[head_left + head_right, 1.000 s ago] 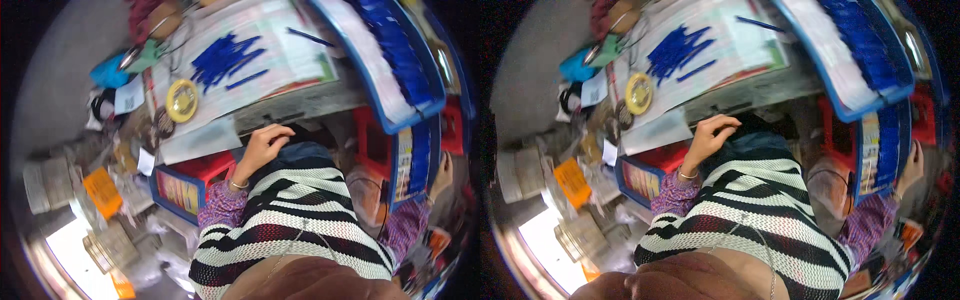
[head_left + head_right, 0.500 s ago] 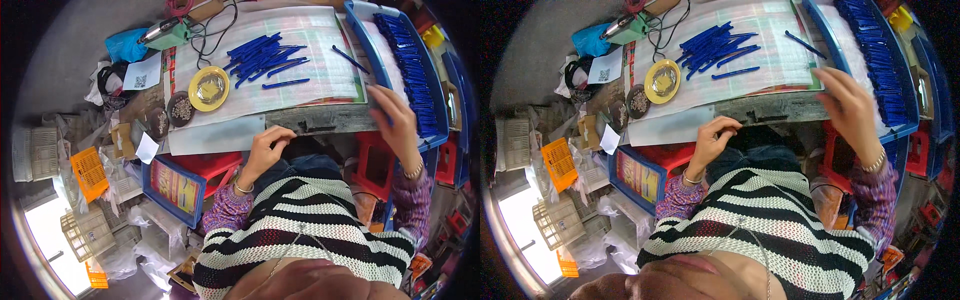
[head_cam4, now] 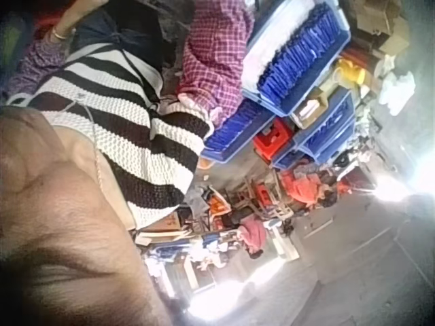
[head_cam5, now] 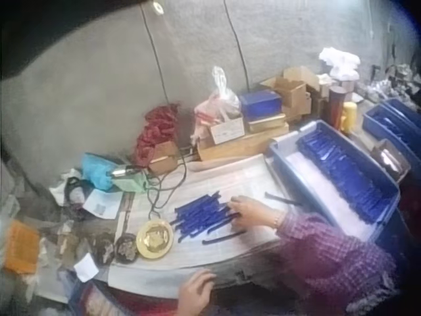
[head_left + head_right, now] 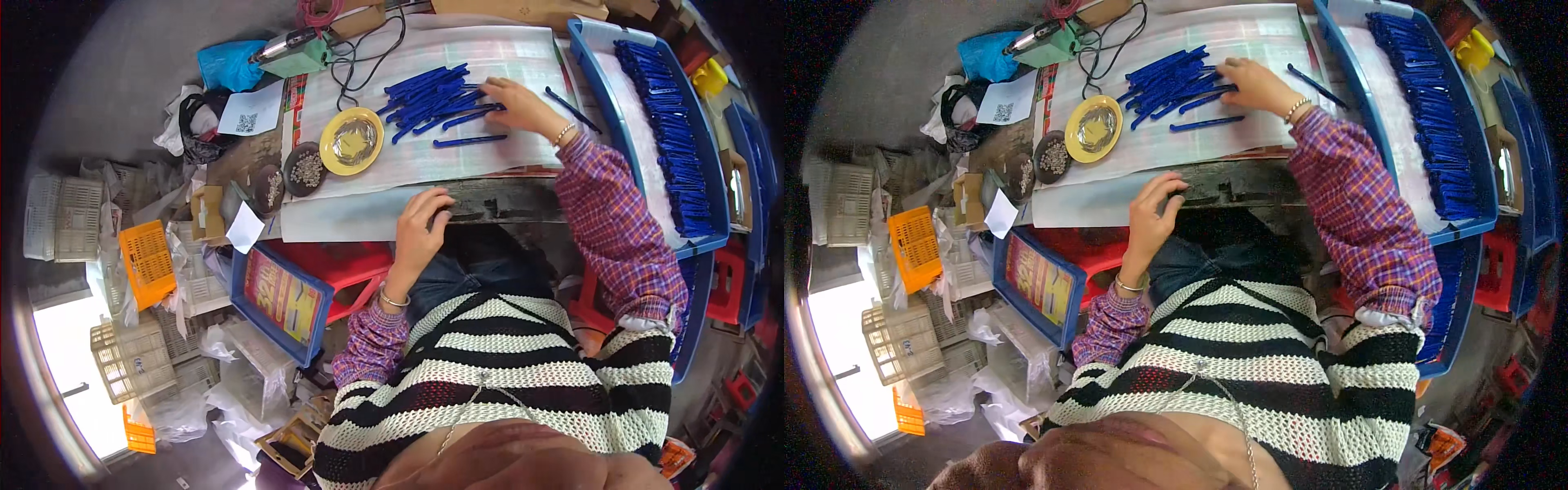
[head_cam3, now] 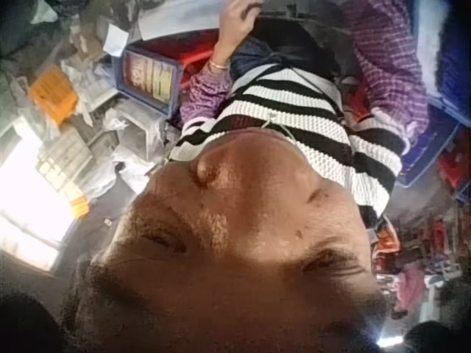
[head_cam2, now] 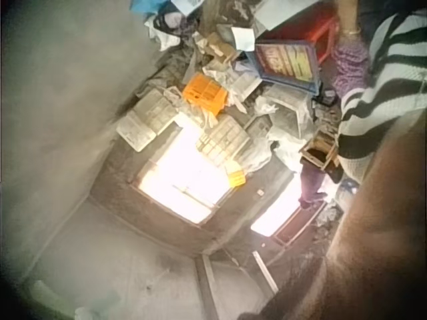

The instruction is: Assembling small blue plastic tubes by manually attaching black clips to them at a workstation.

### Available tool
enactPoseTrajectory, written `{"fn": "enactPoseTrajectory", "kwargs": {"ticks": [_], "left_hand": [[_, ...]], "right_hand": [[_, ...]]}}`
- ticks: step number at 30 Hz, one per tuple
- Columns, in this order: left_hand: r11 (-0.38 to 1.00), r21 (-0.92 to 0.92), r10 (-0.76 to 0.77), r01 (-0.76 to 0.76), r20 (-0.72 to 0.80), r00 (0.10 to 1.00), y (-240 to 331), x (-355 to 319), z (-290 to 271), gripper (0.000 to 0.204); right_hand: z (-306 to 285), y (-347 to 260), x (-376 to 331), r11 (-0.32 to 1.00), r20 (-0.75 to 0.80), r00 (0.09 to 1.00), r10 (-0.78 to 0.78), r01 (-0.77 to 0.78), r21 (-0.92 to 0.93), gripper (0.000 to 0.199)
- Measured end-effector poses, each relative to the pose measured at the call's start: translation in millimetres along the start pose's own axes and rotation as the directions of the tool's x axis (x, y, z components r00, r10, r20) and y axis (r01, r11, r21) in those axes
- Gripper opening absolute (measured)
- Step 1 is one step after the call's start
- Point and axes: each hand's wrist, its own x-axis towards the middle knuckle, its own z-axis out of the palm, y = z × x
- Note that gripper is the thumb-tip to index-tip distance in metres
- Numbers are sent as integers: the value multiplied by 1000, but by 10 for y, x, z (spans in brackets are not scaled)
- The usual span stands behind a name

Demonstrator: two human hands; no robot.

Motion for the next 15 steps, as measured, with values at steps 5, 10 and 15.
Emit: {"fn": "enactPoseTrajectory", "kwargs": {"ticks": [5, 10, 15], "left_hand": [[999, 52, 4, 2, -123, 992, -15, -71, 79, 16], [998, 36, 47, -42, -149, 988, -74, -96, 95, 16], [994, 46, 108, -101, -178, 978, -122, -100, 147, 17]], "right_hand": [[54, -143, -182, 997, -102, 995, -24, 31, 65, 41], [-77, -326, -222, 980, 51, 996, 78, -86, 178, 31], [4, -301, -291, 997, -72, 997, 27, -21, 72, 28]]}}
